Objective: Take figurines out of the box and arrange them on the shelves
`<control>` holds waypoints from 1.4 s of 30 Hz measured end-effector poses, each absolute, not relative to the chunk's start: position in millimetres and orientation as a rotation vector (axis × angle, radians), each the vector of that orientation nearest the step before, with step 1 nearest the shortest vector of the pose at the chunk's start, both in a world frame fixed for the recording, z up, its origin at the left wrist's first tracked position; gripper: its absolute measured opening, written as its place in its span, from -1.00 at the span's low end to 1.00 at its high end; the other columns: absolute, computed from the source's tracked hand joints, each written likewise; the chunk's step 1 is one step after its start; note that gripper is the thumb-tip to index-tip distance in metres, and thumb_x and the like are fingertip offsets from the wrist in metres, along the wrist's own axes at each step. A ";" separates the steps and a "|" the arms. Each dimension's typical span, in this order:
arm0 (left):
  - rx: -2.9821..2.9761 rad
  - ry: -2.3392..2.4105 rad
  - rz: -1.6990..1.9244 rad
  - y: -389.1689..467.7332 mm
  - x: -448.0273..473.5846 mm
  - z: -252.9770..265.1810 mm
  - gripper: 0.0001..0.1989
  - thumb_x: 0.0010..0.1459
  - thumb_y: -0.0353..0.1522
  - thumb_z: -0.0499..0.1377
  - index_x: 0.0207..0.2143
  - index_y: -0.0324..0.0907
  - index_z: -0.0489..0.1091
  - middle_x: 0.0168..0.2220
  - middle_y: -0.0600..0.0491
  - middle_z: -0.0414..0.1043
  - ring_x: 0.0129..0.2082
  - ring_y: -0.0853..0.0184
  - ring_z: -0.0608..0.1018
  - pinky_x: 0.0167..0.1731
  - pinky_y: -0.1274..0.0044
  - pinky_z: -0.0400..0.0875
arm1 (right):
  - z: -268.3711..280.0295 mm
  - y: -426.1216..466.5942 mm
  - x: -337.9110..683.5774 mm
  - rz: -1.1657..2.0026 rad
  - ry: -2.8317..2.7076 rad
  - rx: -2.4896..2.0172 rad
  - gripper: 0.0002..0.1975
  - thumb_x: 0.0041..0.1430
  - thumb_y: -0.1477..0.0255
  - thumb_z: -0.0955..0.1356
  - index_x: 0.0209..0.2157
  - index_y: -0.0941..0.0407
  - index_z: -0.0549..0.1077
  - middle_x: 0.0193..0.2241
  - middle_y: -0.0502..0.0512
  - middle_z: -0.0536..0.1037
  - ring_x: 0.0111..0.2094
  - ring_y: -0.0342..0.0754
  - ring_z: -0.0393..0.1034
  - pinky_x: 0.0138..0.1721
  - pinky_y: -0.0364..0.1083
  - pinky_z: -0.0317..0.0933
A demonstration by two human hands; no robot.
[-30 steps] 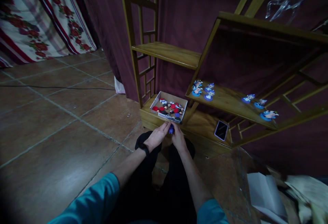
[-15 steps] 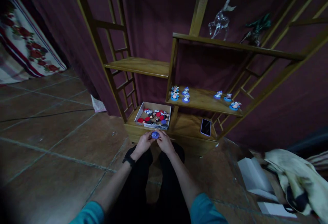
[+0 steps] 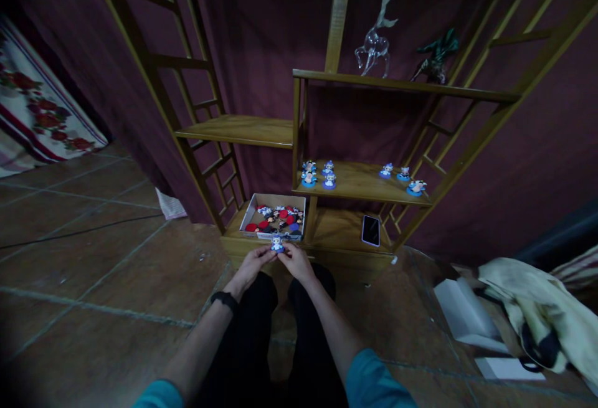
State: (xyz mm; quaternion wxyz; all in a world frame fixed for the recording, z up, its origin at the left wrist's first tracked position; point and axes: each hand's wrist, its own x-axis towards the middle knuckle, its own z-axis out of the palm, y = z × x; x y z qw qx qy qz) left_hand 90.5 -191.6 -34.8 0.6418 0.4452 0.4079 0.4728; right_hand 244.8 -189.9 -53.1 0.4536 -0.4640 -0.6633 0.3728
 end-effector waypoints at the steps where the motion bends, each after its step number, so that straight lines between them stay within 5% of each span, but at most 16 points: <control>1: 1.013 0.918 1.079 -192.0 90.4 -34.0 -0.67 -0.15 -0.33 0.30 -0.28 -0.29 0.48 -0.32 -0.03 0.52 -0.32 0.34 0.50 -0.18 0.50 0.32 | -52.2 -190.2 244.6 0.912 -1.642 -1.146 -0.72 0.03 0.40 0.31 -0.16 0.07 0.43 -0.24 0.07 0.53 -0.30 -0.06 0.46 -0.23 -0.07 0.33; 27: 0.852 0.856 1.054 -194.0 90.4 -30.9 -0.72 -0.09 -0.39 0.29 -0.26 -0.30 0.46 -0.24 -0.07 0.49 -0.23 0.33 0.51 -0.06 0.44 0.33 | -53.1 -186.0 248.5 0.862 -1.574 -1.156 -0.78 0.00 0.34 0.34 -0.26 0.08 0.47 -0.29 0.06 0.51 -0.33 -0.08 0.43 -0.24 -0.08 0.31; 42: 0.790 0.921 1.002 -189.7 93.4 -34.5 -0.68 -0.02 -0.27 0.23 -0.29 -0.37 0.40 -0.36 -0.16 0.50 -0.42 0.32 0.55 -0.29 0.47 0.47 | -49.1 -189.2 250.7 0.770 -1.589 -1.235 -0.80 0.07 0.29 0.26 -0.44 0.08 0.45 -0.56 -0.04 0.46 -0.51 -0.13 0.35 -0.44 -0.18 0.22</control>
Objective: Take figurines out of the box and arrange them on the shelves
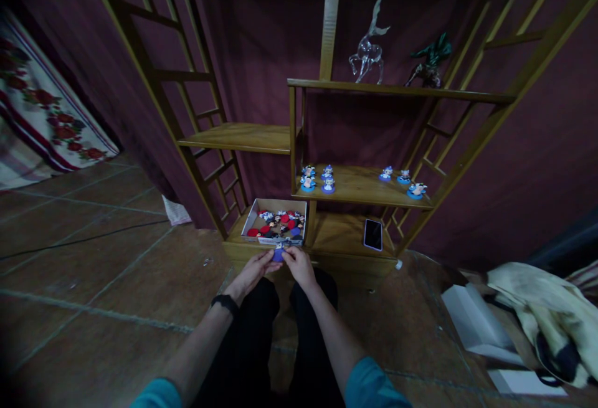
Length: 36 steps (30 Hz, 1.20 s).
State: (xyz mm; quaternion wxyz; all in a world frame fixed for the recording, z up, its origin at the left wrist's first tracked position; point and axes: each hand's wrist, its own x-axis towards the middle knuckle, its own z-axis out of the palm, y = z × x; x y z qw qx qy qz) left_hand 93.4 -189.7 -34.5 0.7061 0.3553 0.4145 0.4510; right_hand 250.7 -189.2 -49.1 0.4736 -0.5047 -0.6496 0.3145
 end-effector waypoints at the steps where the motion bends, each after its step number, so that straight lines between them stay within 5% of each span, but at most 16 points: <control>1: 0.781 0.927 0.995 -189.5 93.6 -34.3 -0.67 -0.01 -0.26 0.23 -0.29 -0.37 0.40 -0.37 -0.17 0.50 -0.41 0.31 0.56 -0.30 0.47 0.47 | -49.4 -189.2 250.6 0.770 -1.585 -1.240 -0.80 0.07 0.28 0.26 -0.44 0.08 0.45 -0.58 -0.05 0.45 -0.52 -0.13 0.35 -0.45 -0.19 0.21; 16: 0.776 0.952 1.082 -187.3 95.0 -38.7 -0.67 -0.03 -0.32 0.25 -0.19 -0.26 0.34 -0.37 -0.04 0.49 -0.47 0.37 0.55 -0.35 0.48 0.48 | -55.3 -186.9 252.6 0.838 -1.506 -1.308 -0.75 0.07 0.22 0.26 -0.44 0.09 0.44 -0.67 -0.07 0.42 -0.62 -0.16 0.31 -0.50 -0.19 0.21; 27: 0.731 0.890 1.174 -188.7 92.6 -43.1 -0.81 -0.04 -0.38 0.25 -0.35 -0.29 0.40 -0.42 -0.02 0.48 -0.47 0.38 0.54 -0.36 0.53 0.48 | -53.3 -187.6 248.2 0.844 -1.556 -1.238 -0.81 0.03 0.28 0.27 -0.38 0.07 0.43 -0.52 -0.04 0.50 -0.49 -0.12 0.39 -0.44 -0.17 0.23; 36: 0.752 0.906 1.139 -190.3 95.3 -41.8 -0.77 -0.02 -0.37 0.23 -0.29 -0.28 0.35 -0.39 -0.06 0.49 -0.42 0.29 0.57 -0.40 0.50 0.48 | -50.9 -190.4 250.2 0.765 -1.619 -1.254 -0.82 0.06 0.29 0.25 -0.43 0.08 0.42 -0.53 -0.05 0.49 -0.48 -0.12 0.37 -0.40 -0.18 0.22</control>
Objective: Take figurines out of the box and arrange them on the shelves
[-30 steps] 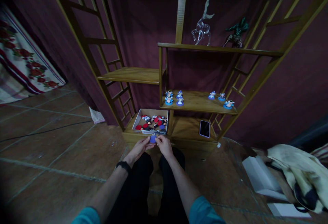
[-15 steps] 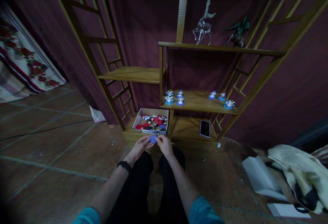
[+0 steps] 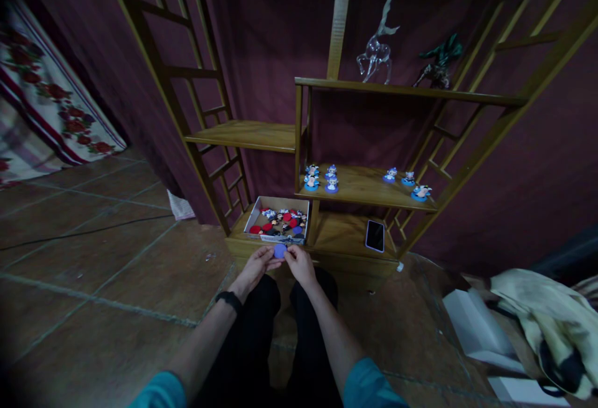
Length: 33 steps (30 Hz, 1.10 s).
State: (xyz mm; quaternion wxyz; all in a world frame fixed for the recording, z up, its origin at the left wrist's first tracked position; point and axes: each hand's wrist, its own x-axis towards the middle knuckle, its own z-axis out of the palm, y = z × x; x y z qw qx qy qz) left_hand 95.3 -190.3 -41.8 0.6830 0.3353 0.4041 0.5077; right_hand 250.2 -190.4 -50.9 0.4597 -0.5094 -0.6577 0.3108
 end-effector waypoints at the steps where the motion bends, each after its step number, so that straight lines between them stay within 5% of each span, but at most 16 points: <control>1: 0.756 0.908 1.129 -190.5 95.4 -41.1 -0.74 -0.03 -0.37 0.24 -0.25 -0.27 0.35 -0.37 -0.07 0.50 -0.40 0.28 0.57 -0.39 0.50 0.48 | -51.0 -190.5 250.6 0.754 -1.621 -1.256 -0.81 0.06 0.29 0.25 -0.43 0.08 0.41 -0.53 -0.05 0.49 -0.48 -0.12 0.36 -0.40 -0.18 0.22; 33: 0.808 0.930 1.158 -187.7 94.4 -45.6 -0.73 -0.19 -0.38 0.34 -0.36 -0.28 0.45 -0.46 -0.01 0.50 -0.49 0.40 0.51 -0.39 0.56 0.41 | -36.7 -201.9 250.0 0.571 -1.717 -1.341 -0.86 0.10 0.32 0.25 -0.39 0.04 0.40 -0.43 -0.02 0.47 -0.42 -0.11 0.35 -0.35 -0.17 0.16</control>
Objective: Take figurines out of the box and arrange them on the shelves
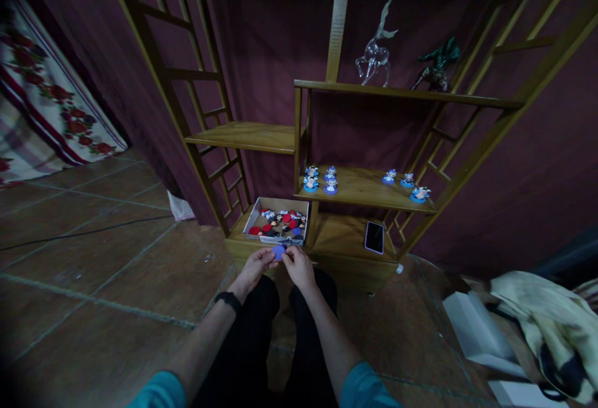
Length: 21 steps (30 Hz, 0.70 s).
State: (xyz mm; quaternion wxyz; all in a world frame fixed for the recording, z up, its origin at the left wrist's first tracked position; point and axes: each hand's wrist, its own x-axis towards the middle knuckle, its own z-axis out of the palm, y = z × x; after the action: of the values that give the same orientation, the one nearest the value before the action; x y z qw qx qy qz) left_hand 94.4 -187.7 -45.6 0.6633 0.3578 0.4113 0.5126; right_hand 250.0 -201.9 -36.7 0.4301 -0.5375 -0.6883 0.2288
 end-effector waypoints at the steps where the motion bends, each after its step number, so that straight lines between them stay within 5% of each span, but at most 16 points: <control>1: 0.803 0.927 1.160 -187.7 94.2 -45.9 -0.73 -0.19 -0.38 0.34 -0.37 -0.28 0.45 -0.45 -0.01 0.50 -0.49 0.40 0.51 -0.38 0.55 0.42 | -36.0 -202.2 249.7 0.572 -1.731 -1.350 -0.86 0.09 0.32 0.25 -0.40 0.04 0.39 -0.43 -0.02 0.47 -0.43 -0.11 0.34 -0.37 -0.17 0.15; 21: 0.882 0.946 1.172 -188.3 93.4 -47.0 -0.59 -0.23 -0.39 0.35 -0.23 -0.25 0.42 -0.43 -0.01 0.50 -0.46 0.39 0.51 -0.42 0.58 0.36 | -38.8 -200.4 248.9 0.621 -1.655 -1.322 -0.82 0.10 0.30 0.23 -0.40 0.05 0.41 -0.44 -0.01 0.50 -0.41 -0.10 0.37 -0.33 -0.17 0.19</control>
State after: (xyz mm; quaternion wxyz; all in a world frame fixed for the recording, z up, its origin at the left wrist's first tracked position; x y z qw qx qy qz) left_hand 93.4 -188.3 -47.0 0.6426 0.3873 0.4152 0.5145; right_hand 248.9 -200.4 -38.8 0.4504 -0.5348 -0.6693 0.2512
